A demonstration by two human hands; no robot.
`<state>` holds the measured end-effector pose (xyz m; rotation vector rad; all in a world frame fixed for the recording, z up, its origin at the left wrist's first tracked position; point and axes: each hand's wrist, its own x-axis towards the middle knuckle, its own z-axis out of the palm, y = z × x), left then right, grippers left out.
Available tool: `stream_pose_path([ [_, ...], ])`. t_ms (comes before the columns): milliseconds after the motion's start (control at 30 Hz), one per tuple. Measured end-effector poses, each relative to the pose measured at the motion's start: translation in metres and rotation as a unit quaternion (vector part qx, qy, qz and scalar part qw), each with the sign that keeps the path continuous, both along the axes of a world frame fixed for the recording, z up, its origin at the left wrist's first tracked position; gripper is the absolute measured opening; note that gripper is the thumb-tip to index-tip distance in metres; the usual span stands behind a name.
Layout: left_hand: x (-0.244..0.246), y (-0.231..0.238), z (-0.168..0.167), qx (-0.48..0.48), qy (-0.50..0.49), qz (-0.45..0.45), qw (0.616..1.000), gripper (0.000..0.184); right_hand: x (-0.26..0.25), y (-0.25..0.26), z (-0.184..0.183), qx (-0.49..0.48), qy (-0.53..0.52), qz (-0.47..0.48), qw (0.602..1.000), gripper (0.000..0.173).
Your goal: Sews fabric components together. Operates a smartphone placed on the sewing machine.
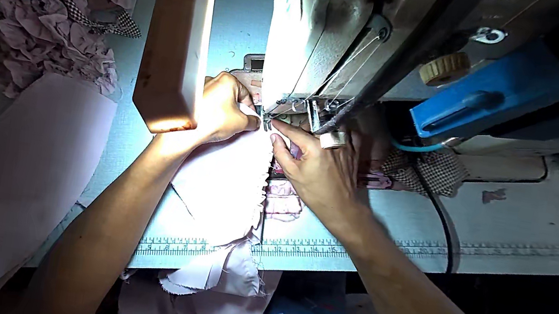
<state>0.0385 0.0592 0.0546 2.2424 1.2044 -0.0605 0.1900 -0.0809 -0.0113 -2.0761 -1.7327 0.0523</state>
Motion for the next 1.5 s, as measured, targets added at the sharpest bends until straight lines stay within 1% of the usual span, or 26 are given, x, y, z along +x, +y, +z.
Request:
stream_pose_path([
  [167,0.004,-0.003,0.004,-0.007,0.016,0.021,1.0,0.016,0.001,0.0,0.001,0.002,-0.002,0.007,1.0,0.035],
  [333,0.002,0.001,-0.005,0.014,-0.005,0.0,1.0,0.021,0.001,-0.001,0.002,-0.007,0.024,0.013,1.0,0.035],
  [400,0.002,0.003,-0.007,0.019,-0.007,-0.002,1.0,0.02,0.002,-0.001,0.002,-0.009,0.039,0.02,0.999,0.035],
  [500,0.003,0.007,-0.006,0.017,-0.001,-0.02,1.0,0.021,0.002,0.0,0.001,0.001,0.037,0.022,0.999,0.034],
  [600,0.005,0.004,0.004,0.011,0.02,-0.036,0.999,0.021,-0.006,-0.015,0.007,0.027,0.028,-0.007,0.999,0.035],
  [633,0.003,0.001,0.008,0.04,0.034,-0.049,0.997,0.023,-0.011,-0.023,0.01,0.043,0.034,-0.019,0.998,0.035],
  [667,-0.003,-0.002,0.008,0.105,0.034,-0.058,0.992,0.027,-0.017,-0.032,0.013,0.057,0.046,-0.028,0.997,0.033],
  [700,-0.013,-0.004,0.002,0.211,0.005,-0.059,0.976,0.033,-0.023,-0.042,0.015,0.056,0.057,-0.032,0.996,0.033],
  [733,-0.025,-0.003,-0.004,0.317,-0.027,-0.048,0.947,0.044,-0.029,-0.05,0.016,0.038,0.064,-0.035,0.997,0.036],
  [767,-0.038,-0.006,-0.004,0.369,-0.038,-0.012,0.929,0.057,-0.033,-0.056,0.017,0.013,0.068,-0.036,0.997,0.039],
  [800,-0.052,-0.016,-0.002,0.381,-0.032,0.052,0.922,0.06,-0.037,-0.06,0.017,-0.009,0.07,-0.034,0.997,0.042],
  [867,-0.079,-0.066,0.005,0.334,0.002,0.169,0.927,0.049,-0.04,-0.062,0.016,-0.026,0.081,-0.027,0.996,0.04],
  [900,-0.092,-0.089,0.001,0.288,0.032,0.22,0.931,0.054,-0.041,-0.062,0.017,-0.032,0.097,-0.024,0.994,0.036],
  [967,-0.105,-0.111,-0.015,0.209,0.08,0.284,0.932,0.071,-0.041,-0.058,0.02,-0.048,0.138,-0.021,0.989,0.027],
  [1000,-0.105,-0.116,-0.022,0.183,0.083,0.291,0.936,0.073,-0.041,-0.058,0.022,-0.055,0.157,-0.021,0.986,0.024],
  [1033,-0.104,-0.12,-0.027,0.174,0.073,0.281,0.941,0.068,-0.04,-0.058,0.023,-0.061,0.179,-0.02,0.982,0.021],
  [1067,-0.103,-0.122,-0.029,0.172,0.051,0.264,0.948,0.059,-0.04,-0.059,0.025,-0.066,0.196,-0.019,0.978,0.018],
  [1133,-0.102,-0.121,-0.026,0.153,-0.033,0.245,0.957,0.035,-0.04,-0.057,0.03,-0.08,0.231,-0.018,0.969,0.016],
  [1167,-0.102,-0.119,-0.023,0.126,-0.088,0.255,0.955,0.024,-0.04,-0.056,0.032,-0.085,0.245,-0.019,0.966,0.016],
  [1200,-0.102,-0.118,-0.022,0.088,-0.144,0.27,0.948,0.019,-0.04,-0.055,0.034,-0.086,0.26,-0.022,0.962,0.016],
  [1233,-0.102,-0.118,-0.024,0.054,-0.19,0.287,0.937,0.021,-0.039,-0.054,0.034,-0.087,0.278,-0.027,0.956,0.015],
  [1267,-0.1,-0.117,-0.027,0.04,-0.215,0.302,0.928,0.027,-0.039,-0.054,0.034,-0.089,0.296,-0.034,0.95,0.015],
  [1333,-0.095,-0.115,-0.032,0.053,-0.206,0.322,0.922,0.042,-0.038,-0.051,0.033,-0.091,0.322,-0.048,0.941,0.018],
  [1433,-0.092,-0.114,-0.037,0.09,-0.187,0.32,0.924,0.044,-0.038,-0.048,0.031,-0.086,0.34,-0.05,0.935,0.027],
  [1500,-0.094,-0.111,-0.038,0.094,-0.196,0.309,0.926,0.044,-0.035,-0.048,0.028,-0.067,0.347,-0.027,0.935,0.029],
])
